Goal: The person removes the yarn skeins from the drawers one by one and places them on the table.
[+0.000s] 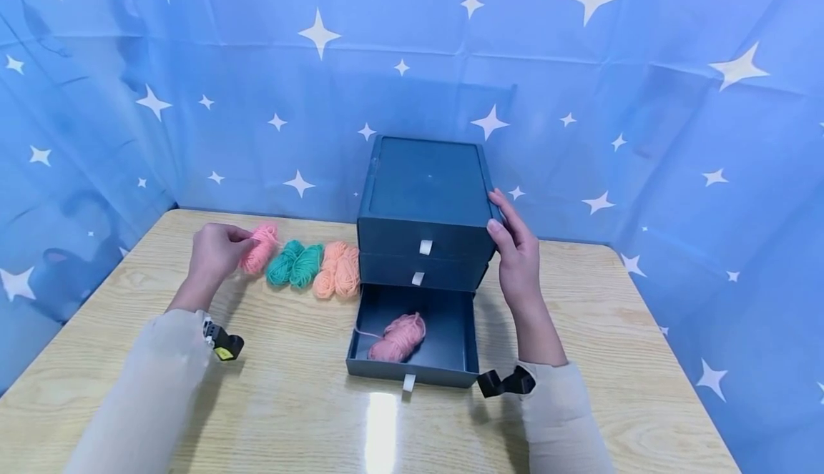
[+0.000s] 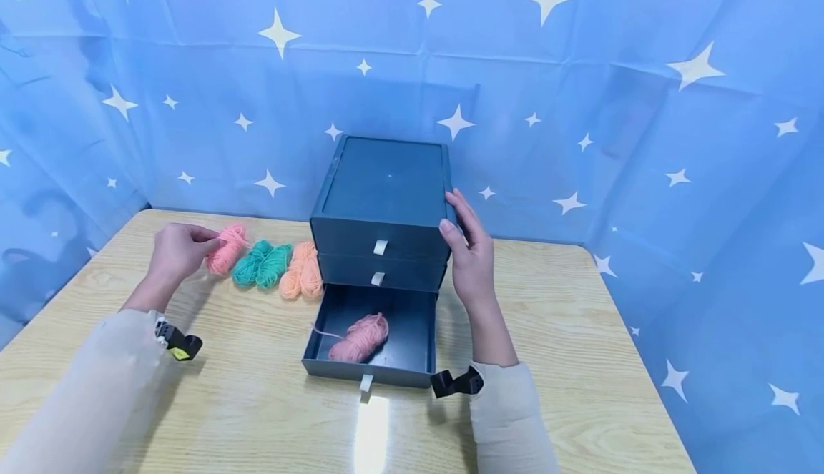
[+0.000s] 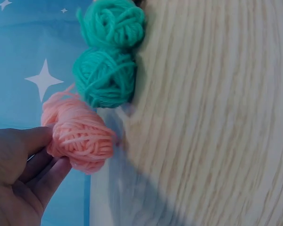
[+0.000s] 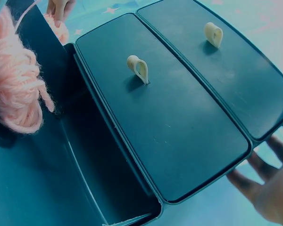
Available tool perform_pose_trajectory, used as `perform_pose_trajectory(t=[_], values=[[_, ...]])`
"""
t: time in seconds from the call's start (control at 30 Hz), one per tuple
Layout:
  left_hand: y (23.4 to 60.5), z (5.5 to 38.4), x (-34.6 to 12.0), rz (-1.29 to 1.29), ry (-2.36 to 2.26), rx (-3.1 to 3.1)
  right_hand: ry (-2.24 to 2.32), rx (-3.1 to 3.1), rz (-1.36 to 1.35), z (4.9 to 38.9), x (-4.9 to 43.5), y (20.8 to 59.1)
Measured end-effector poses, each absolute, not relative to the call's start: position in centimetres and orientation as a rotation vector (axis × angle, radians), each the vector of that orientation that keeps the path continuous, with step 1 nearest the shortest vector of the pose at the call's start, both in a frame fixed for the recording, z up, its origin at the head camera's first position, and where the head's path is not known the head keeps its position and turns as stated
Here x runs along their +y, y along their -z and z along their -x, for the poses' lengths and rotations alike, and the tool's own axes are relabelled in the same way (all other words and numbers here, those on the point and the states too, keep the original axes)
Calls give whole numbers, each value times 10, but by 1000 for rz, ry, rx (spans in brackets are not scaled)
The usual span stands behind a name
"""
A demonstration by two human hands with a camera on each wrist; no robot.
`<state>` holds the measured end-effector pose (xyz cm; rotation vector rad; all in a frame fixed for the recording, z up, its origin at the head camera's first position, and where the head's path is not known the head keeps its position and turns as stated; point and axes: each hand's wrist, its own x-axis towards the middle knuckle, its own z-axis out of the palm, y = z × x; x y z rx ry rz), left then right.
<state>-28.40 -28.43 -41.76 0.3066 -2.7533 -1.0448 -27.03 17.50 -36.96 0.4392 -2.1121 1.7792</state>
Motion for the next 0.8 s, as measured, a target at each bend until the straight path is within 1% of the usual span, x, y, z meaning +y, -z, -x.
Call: perform_pose_trajectory(t=[0.47,0.8], values=[[422,284,-280,-246,1058,-2863,-1782,-2111,-444,270,172,367],[408,277,-270,-234,966,-2910,-1766,-2133,-415,270,174,369]])
